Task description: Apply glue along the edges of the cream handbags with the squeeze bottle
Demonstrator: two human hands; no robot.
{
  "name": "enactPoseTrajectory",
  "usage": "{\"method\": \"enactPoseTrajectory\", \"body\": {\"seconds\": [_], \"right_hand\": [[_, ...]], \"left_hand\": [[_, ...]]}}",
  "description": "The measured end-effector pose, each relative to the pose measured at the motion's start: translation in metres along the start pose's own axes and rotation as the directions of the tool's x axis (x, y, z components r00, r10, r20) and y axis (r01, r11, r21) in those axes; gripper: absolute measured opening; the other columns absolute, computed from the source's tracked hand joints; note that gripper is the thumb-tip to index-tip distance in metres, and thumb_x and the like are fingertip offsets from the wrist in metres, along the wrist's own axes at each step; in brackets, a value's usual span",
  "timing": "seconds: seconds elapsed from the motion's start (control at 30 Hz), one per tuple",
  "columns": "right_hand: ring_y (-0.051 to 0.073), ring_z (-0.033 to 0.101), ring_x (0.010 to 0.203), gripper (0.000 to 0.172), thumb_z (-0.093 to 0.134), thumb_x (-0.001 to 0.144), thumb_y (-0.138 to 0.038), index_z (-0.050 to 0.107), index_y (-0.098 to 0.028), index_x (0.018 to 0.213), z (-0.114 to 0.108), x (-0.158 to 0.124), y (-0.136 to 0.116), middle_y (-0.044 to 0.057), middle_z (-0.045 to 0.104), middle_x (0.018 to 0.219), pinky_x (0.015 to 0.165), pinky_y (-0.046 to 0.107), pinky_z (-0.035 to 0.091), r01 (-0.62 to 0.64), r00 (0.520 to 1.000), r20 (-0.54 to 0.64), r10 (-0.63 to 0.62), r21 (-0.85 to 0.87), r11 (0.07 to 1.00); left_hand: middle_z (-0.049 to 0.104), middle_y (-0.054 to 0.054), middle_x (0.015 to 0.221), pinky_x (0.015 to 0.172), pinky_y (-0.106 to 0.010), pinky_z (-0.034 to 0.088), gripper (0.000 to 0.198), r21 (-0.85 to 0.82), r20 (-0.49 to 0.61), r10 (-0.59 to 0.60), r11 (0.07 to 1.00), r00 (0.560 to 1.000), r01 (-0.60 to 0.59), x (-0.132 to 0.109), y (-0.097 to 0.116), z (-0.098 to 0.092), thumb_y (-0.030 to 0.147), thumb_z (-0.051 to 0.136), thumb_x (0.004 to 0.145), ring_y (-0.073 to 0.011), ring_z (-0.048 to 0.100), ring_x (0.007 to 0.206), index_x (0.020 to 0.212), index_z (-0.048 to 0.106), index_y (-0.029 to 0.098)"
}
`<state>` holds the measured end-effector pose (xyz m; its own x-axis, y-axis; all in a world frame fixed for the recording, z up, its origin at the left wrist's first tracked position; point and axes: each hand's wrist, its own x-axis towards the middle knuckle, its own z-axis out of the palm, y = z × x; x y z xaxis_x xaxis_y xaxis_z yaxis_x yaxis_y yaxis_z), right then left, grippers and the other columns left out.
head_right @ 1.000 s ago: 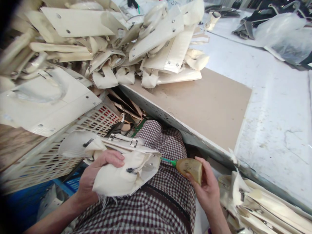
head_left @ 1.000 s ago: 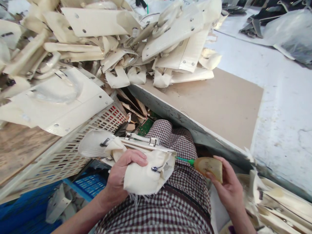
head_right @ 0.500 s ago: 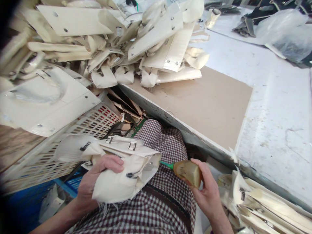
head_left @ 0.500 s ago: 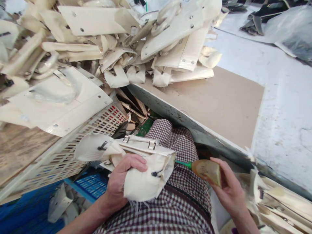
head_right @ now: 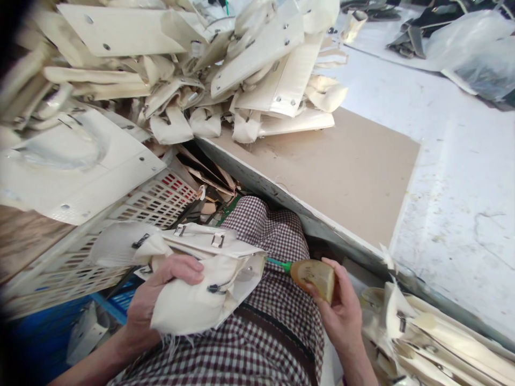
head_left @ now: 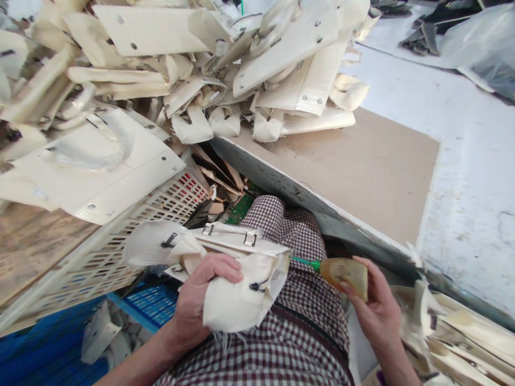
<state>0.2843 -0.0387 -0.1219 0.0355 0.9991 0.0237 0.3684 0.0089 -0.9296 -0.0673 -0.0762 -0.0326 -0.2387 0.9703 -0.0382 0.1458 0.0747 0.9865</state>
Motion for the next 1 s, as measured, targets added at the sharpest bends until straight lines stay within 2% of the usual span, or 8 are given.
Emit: {"method": "enactPoseTrajectory", "body": {"seconds": [0.1,0.2,0.3,0.47,0.63,0.87,1.0], "right_hand": [[0.028,0.066,0.114,0.047,0.078,0.092,-0.033,0.063,-0.028,0.136,-0.003,0.000,0.004,0.009,0.066,0.131,0.098,0.037,0.054,0.077,0.997,0.010,-0.077,-0.043,0.996],[0.026,0.066,0.113,0.049,0.077,0.093,-0.032,0.061,-0.029,0.139,-0.009,-0.003,0.003,0.008,0.065,0.132,0.097,0.033,0.054,0.159,0.985,0.075,-0.153,-0.098,0.982],[0.026,0.066,0.114,0.049,0.077,0.093,-0.033,0.062,-0.029,0.139,-0.014,-0.006,-0.001,0.008,0.065,0.133,0.097,0.031,0.053,0.164,0.983,0.106,-0.152,-0.111,0.980],[0.025,0.070,0.107,0.047,0.081,0.089,-0.032,0.066,-0.028,0.134,-0.006,-0.005,-0.010,0.007,0.069,0.129,0.093,0.031,0.056,0.028,1.000,-0.008,-0.028,-0.014,1.000],[0.024,0.072,0.103,0.045,0.084,0.087,-0.036,0.069,-0.027,0.128,0.007,0.000,-0.009,0.006,0.074,0.123,0.087,0.029,0.060,-0.106,0.994,-0.019,0.109,0.117,0.988],[0.027,0.073,0.092,0.054,0.086,0.083,-0.048,0.069,-0.020,0.125,0.002,-0.004,-0.004,0.010,0.077,0.113,0.069,0.031,0.063,-0.355,0.935,0.073,0.348,0.173,0.918],[0.027,0.072,0.083,0.060,0.087,0.080,-0.052,0.067,-0.017,0.125,0.005,-0.006,-0.011,0.011,0.078,0.109,0.060,0.033,0.062,-0.404,0.912,0.017,0.409,0.205,0.892]], "left_hand": [[0.073,-0.005,0.085,0.079,-0.026,0.053,0.015,0.001,-0.009,-0.028,1.000,1.000,0.028,0.000,0.002,0.001,0.041,0.084,0.083,-0.0206,0.067,0.085,0.076,0.084,0.028],[0.073,-0.005,0.084,0.080,-0.025,0.052,0.015,-0.015,-0.024,-0.072,0.997,0.997,0.072,0.001,0.006,0.002,0.041,0.085,0.081,-0.0202,0.066,0.085,0.073,0.083,0.028],[0.073,-0.005,0.084,0.080,-0.027,0.052,0.014,-0.017,-0.025,-0.101,0.995,0.995,0.101,0.002,0.008,0.003,0.040,0.087,0.079,-0.0211,0.066,0.084,0.073,0.083,0.027],[0.073,-0.006,0.083,0.080,-0.029,0.052,0.018,-0.044,-0.041,-0.124,0.992,0.991,0.122,0.003,0.005,0.004,0.042,0.085,0.077,-0.0230,0.066,0.084,0.070,0.083,0.026],[0.073,-0.006,0.082,0.079,-0.027,0.051,0.014,-0.044,-0.047,-0.114,0.993,0.992,0.112,0.003,0.003,0.003,0.037,0.084,0.078,-0.0211,0.066,0.082,0.070,0.083,0.026],[0.073,-0.006,0.084,0.078,-0.026,0.052,0.011,0.012,-0.010,0.001,1.000,1.000,-0.001,-0.001,0.003,0.000,0.033,0.082,0.083,-0.0214,0.067,0.084,0.076,0.084,0.025],[0.073,-0.007,0.084,0.077,-0.025,0.052,0.008,0.035,0.020,-0.002,0.999,1.000,0.002,-0.003,0.005,-0.002,0.028,0.081,0.082,-0.0213,0.067,0.085,0.076,0.083,0.023]]}}
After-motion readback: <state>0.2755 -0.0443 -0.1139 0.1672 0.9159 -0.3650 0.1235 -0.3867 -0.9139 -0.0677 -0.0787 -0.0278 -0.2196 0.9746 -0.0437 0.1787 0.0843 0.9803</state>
